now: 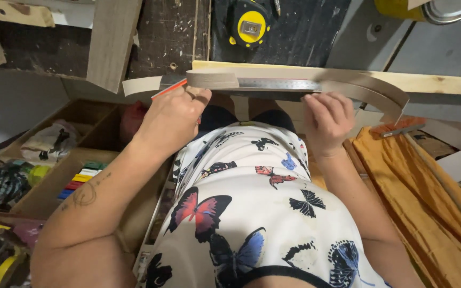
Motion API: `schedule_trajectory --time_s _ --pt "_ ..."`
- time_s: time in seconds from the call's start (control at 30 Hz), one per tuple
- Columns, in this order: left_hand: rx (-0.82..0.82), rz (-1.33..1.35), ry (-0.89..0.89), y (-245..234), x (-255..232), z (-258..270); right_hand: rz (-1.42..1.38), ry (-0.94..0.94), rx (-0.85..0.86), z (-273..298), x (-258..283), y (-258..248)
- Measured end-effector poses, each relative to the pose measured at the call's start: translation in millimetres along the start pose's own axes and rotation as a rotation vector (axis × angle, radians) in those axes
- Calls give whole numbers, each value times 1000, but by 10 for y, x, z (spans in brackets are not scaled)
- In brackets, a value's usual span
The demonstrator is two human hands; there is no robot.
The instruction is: Measuring wood strips with a ruler and square, then applying and trimming adhesive veneer tape.
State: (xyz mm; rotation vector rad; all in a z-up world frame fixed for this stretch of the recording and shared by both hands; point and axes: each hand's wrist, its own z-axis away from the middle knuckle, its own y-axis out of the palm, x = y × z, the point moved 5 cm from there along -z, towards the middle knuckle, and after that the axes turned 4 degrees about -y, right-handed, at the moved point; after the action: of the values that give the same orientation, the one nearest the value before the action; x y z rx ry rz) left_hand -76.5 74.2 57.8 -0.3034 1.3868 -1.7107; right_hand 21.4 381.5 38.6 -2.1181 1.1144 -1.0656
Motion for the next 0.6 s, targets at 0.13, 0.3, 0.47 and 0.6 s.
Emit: schedule_trajectory --time_s 0.13,0.3,0.47,0.6 --pt "19 -12 0 -10 7 -31 -24 -29 4 -94 227 161" --pt "22 -19 -12 -38 -14 -44 -14 -65 33 -219 299 399" --pt "-42 14 15 -77 -14 -66 -85 -70 49 -119 173 543" --pt "-88 35 34 -190 -73 -93 -101 -45 70 -119 151 546"
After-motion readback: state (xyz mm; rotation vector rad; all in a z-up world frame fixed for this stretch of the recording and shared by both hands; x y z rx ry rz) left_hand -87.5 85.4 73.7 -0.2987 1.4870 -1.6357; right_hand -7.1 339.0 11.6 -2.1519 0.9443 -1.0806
